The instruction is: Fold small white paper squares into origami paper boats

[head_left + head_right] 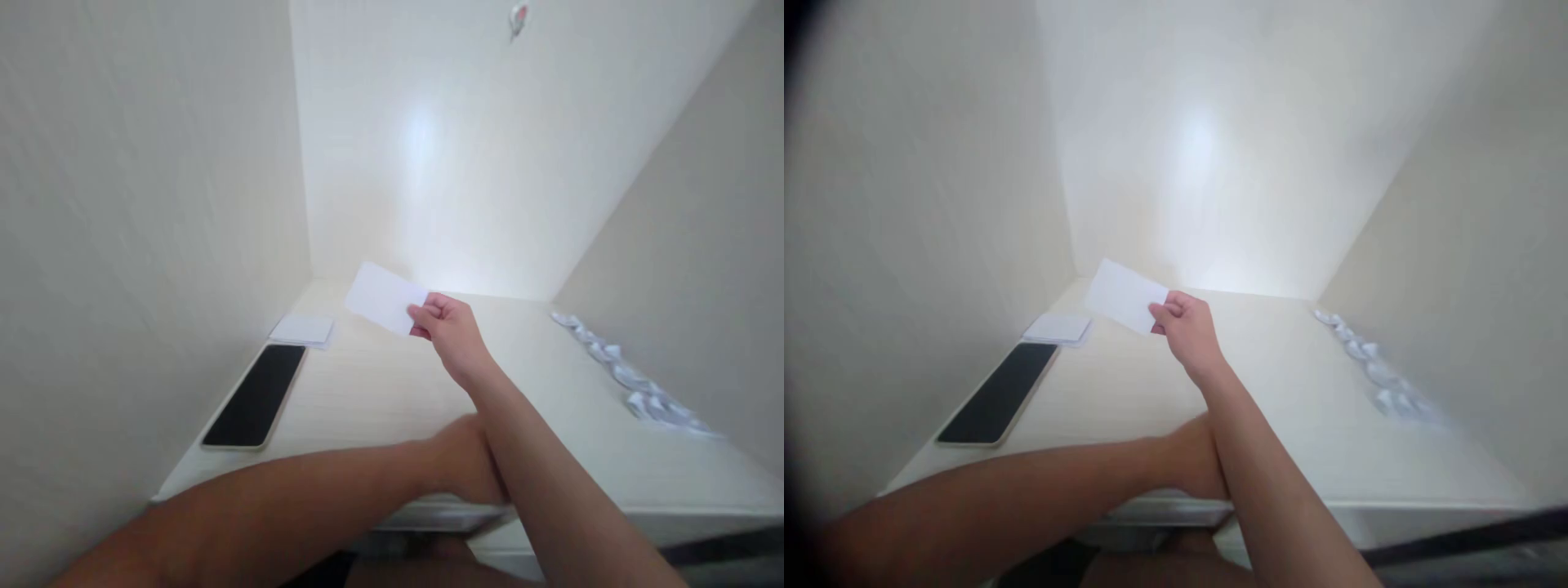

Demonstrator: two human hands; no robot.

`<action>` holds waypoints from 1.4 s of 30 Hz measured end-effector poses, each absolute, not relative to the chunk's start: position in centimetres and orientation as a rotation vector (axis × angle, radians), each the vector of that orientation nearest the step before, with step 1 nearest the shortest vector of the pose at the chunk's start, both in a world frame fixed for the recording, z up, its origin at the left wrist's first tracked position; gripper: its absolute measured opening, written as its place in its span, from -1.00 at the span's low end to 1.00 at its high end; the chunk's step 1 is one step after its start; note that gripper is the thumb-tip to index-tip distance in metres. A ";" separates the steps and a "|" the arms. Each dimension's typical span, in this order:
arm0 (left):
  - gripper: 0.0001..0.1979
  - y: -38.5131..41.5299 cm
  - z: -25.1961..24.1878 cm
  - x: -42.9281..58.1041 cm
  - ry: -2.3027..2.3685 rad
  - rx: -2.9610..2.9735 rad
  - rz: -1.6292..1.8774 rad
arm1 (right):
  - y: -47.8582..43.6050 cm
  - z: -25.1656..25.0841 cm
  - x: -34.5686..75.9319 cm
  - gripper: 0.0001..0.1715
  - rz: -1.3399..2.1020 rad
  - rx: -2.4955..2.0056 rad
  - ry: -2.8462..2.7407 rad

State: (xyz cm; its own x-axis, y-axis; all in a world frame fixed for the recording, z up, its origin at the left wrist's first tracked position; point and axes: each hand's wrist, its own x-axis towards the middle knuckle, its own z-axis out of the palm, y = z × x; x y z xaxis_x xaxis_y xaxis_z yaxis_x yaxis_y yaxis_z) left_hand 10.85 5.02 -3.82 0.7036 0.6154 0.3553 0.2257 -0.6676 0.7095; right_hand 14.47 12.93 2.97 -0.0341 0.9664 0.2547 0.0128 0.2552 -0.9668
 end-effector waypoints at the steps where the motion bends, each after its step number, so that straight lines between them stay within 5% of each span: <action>1: -0.93 5.5 -4.1 11.4 0.597 2.162 0.810 | 11.6 3.1 16.2 -0.68 1.018 -1.026 -1.283; 13: -0.61 8.3 -4.1 11.8 0.656 1.240 1.149 | 2.7 -1.5 28.2 -0.54 1.095 -1.172 -0.823; 22: -0.67 10.3 -4.8 11.3 0.864 1.198 1.220 | 3.3 -2.9 30.1 -0.59 1.253 -1.224 -1.025; 42: -0.62 9.1 -4.2 11.3 0.803 1.223 1.107 | 3.8 -4.5 30.6 -0.65 0.878 -1.251 -1.019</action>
State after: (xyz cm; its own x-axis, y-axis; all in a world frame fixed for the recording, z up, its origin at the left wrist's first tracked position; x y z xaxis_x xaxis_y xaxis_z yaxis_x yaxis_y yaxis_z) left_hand 11.30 9.12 -4.22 0.2992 0.9504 0.0851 -0.2146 -0.0199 0.9765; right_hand 30.59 3.80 -4.48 0.3228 0.9383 0.1239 0.0153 0.1257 -0.9920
